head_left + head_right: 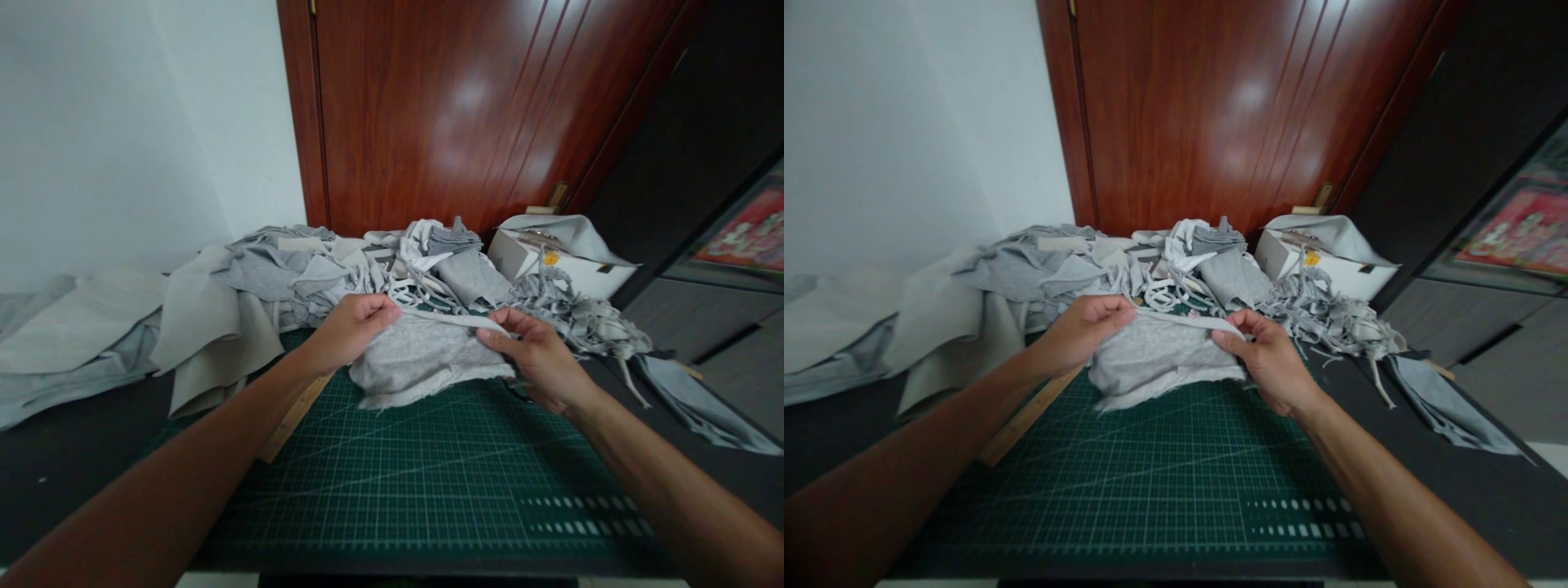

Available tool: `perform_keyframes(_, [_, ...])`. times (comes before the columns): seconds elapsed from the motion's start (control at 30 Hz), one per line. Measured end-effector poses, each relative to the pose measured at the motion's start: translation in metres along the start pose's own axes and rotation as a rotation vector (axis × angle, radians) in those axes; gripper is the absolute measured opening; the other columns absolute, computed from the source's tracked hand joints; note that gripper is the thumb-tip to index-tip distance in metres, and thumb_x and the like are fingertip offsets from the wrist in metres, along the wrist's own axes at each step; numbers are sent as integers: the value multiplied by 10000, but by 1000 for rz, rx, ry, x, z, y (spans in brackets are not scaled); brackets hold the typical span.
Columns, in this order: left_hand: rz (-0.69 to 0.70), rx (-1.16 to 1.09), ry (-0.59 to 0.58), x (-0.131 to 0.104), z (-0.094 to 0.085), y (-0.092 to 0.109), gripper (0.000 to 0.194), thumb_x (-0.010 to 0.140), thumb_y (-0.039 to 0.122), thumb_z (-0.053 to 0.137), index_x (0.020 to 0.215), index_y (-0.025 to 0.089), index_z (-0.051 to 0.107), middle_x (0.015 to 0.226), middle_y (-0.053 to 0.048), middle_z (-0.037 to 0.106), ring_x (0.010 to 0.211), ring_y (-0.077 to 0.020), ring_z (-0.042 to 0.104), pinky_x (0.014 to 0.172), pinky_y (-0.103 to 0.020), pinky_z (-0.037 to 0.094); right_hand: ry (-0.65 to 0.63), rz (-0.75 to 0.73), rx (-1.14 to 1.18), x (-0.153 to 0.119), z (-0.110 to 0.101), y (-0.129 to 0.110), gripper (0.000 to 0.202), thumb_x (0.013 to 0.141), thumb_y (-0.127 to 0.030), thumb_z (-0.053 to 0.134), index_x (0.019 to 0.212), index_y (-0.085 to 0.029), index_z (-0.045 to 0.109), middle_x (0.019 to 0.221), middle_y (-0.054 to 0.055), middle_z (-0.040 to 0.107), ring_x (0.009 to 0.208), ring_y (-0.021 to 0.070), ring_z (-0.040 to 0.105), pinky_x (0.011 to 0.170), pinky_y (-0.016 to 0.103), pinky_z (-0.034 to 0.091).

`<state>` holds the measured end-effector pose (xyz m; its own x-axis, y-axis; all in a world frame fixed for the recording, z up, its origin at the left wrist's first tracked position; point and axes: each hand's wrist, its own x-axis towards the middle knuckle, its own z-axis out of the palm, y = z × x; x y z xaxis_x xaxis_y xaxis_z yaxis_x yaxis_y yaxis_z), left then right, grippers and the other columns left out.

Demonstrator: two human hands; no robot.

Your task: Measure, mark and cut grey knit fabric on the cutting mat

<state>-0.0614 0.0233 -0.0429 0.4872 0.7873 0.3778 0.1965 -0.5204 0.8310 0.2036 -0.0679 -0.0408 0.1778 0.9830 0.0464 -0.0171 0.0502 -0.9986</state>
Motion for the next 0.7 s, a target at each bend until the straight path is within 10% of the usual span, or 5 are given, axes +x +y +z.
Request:
perform_keyframes(0.17, [-48, 132, -106, -3, -8, 8, 383, 973, 499, 503, 740, 197, 534, 639, 48, 412, 588, -116, 366, 581, -256, 279, -67, -16, -134, 2, -9, 4, 425, 762, -594, 833, 833, -197, 701, 700, -8, 672, 620, 165, 590, 574, 274, 459])
perform_keyframes(0.3, [-89, 362, -259, -11, -5, 6, 190, 941, 374, 597, 975, 187, 615, 708, 27, 544, 645, -154, 502, 629, -271, 361, 9, -231, -661, 6, -18, 15, 389, 901, -589, 639, 916, -202, 678, 750, 10, 668, 692, 200, 607, 633, 304, 458])
perform_keyframes(0.43, [195, 702, -189, -23, 17, 4, 254, 833, 62, 621, 1060, 176, 620, 1119, -94, 630, 1075, -257, 595, 894, -352, 447, 2, -297, -979, 9, -23, 39, 310, 901, -508, 645, 890, -199, 657, 738, 47, 678, 682, 256, 636, 661, 370, 485])
perform_keyframes(0.53, [382, 597, -437, -27, 39, 4, 237, 936, 33, 501, 1035, 201, 634, 1156, -59, 631, 1057, -197, 612, 913, -305, 450, 45, -364, -1048, 2, -22, 51, 238, 867, -351, 699, 1016, -169, 663, 975, 145, 721, 901, 342, 680, 819, 462, 527])
perform_keyframes(0.7, [262, 423, -573, -17, 60, 0, 104, 985, 159, 597, 918, 173, 675, 948, -28, 657, 868, -168, 623, 792, -271, 440, -131, -772, -1106, -21, -9, 52, 203, 1010, -137, 496, 1109, -180, 668, 1165, 148, 681, 1057, 278, 670, 928, 408, 542])
